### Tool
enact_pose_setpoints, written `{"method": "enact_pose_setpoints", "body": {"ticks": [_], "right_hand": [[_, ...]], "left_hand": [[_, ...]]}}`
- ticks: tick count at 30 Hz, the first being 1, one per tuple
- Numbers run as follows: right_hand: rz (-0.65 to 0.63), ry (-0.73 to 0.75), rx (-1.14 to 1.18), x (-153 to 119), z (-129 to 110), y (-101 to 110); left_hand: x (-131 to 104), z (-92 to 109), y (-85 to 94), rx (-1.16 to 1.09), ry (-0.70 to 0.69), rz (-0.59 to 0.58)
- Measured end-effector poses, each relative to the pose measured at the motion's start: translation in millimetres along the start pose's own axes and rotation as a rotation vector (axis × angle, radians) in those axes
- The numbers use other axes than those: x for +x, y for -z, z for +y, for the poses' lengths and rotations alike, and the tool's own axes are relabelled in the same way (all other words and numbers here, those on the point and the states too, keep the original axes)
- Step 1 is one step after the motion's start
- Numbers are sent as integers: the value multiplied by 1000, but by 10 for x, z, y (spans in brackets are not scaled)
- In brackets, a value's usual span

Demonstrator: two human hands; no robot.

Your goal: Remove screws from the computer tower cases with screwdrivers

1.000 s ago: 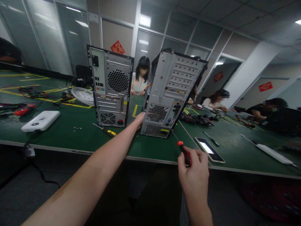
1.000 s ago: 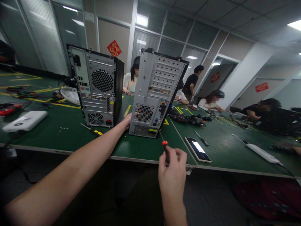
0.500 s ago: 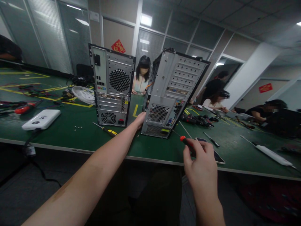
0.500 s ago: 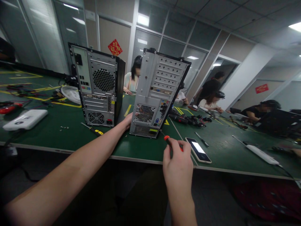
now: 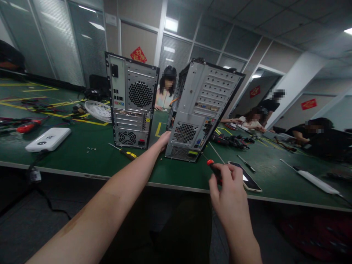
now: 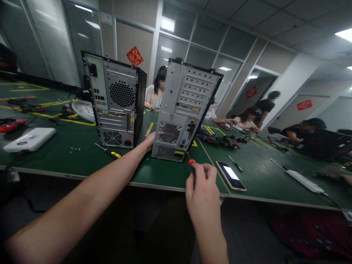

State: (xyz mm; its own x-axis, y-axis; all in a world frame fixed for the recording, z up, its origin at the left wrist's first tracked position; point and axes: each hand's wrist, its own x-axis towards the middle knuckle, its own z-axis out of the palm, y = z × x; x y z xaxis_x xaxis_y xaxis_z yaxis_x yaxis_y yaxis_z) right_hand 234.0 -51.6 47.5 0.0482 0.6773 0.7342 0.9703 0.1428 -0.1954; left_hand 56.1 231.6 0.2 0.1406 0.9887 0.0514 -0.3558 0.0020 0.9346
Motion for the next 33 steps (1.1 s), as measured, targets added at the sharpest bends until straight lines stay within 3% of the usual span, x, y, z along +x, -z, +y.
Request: {"method": "enact_pose_setpoints", "body": {"ticks": [6, 12, 20, 28, 33], "right_hand": [[64, -166, -117, 10, 56, -26], [-8, -29, 23, -26, 43, 11], [57, -201, -42, -46, 66, -56], [12, -133, 107, -145, 68, -67], [35, -342, 65, -113, 85, -89]], "left_hand": [[27, -26, 6, -1, -3, 56], [25, -10, 15, -5, -5, 28], [28, -36, 8, 17, -18, 50], [57, -43, 21, 33, -17, 77], [65, -65, 32, 33, -9, 80]]}}
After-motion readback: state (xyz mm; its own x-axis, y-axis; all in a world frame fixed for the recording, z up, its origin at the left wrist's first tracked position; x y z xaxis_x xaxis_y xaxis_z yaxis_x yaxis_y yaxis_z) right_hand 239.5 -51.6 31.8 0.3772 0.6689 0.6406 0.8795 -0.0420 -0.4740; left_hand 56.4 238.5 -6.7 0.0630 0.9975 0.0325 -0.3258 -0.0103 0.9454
